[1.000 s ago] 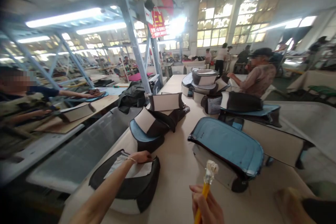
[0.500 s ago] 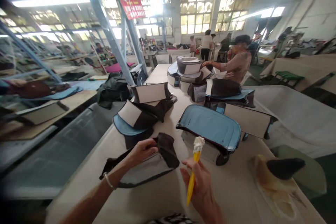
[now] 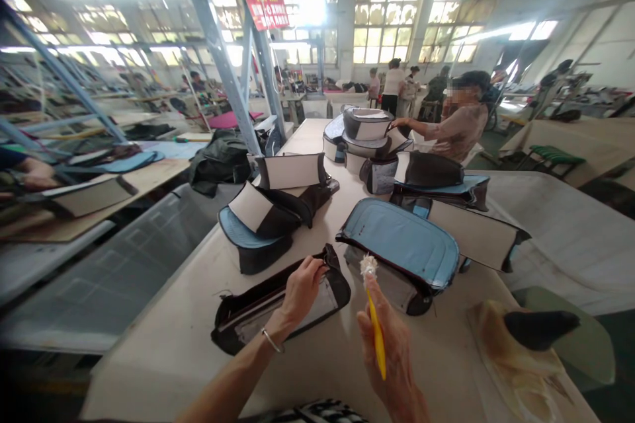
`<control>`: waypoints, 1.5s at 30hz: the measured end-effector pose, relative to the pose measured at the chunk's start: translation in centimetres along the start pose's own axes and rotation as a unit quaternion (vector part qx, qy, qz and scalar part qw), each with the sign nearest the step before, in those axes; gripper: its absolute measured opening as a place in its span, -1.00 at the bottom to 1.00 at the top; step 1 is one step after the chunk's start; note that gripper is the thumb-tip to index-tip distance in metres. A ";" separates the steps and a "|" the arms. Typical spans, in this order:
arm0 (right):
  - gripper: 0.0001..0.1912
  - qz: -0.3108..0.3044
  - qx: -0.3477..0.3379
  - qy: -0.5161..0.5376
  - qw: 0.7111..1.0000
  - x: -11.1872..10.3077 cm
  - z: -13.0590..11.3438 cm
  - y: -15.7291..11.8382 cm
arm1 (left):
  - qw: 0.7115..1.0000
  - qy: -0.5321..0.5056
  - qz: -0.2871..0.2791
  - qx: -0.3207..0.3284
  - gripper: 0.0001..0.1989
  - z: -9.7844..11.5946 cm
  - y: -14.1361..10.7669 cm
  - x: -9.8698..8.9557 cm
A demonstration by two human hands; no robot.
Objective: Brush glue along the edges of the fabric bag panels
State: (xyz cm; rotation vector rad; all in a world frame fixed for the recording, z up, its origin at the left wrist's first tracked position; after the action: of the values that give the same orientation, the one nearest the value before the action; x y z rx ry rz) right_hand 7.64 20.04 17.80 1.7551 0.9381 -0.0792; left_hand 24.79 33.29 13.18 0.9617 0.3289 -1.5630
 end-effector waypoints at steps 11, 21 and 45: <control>-0.80 0.062 0.044 0.033 0.997 -0.1 0.3 2.6 | 0.956 -0.170 -0.239 -0.002 -0.75 0.7 2.0 -0.3; -0.87 -0.049 -0.032 -0.005 0.998 3.0 -0.6 4.7 | 0.917 -0.231 -0.325 0.006 -0.69 0.9 2.4 1.4; -0.71 0.056 0.172 0.164 0.970 5.6 1.9 3.9 | 0.945 -0.238 -0.215 -0.059 -0.62 -0.3 1.8 -3.3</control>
State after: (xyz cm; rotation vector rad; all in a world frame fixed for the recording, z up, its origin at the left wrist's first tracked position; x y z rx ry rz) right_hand 14.59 21.09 17.36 2.1852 1.1089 0.1345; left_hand 26.36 35.37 15.95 0.4037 0.2950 -2.0878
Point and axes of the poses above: each hand's wrist, its own y-axis towards the middle knuckle, its own x-axis out of the palm, z = x × y, the point moved 6 cm from there along y, towards the middle knuckle, and after that the axes turned 13 degrees about -x, right-handed, at the moved point
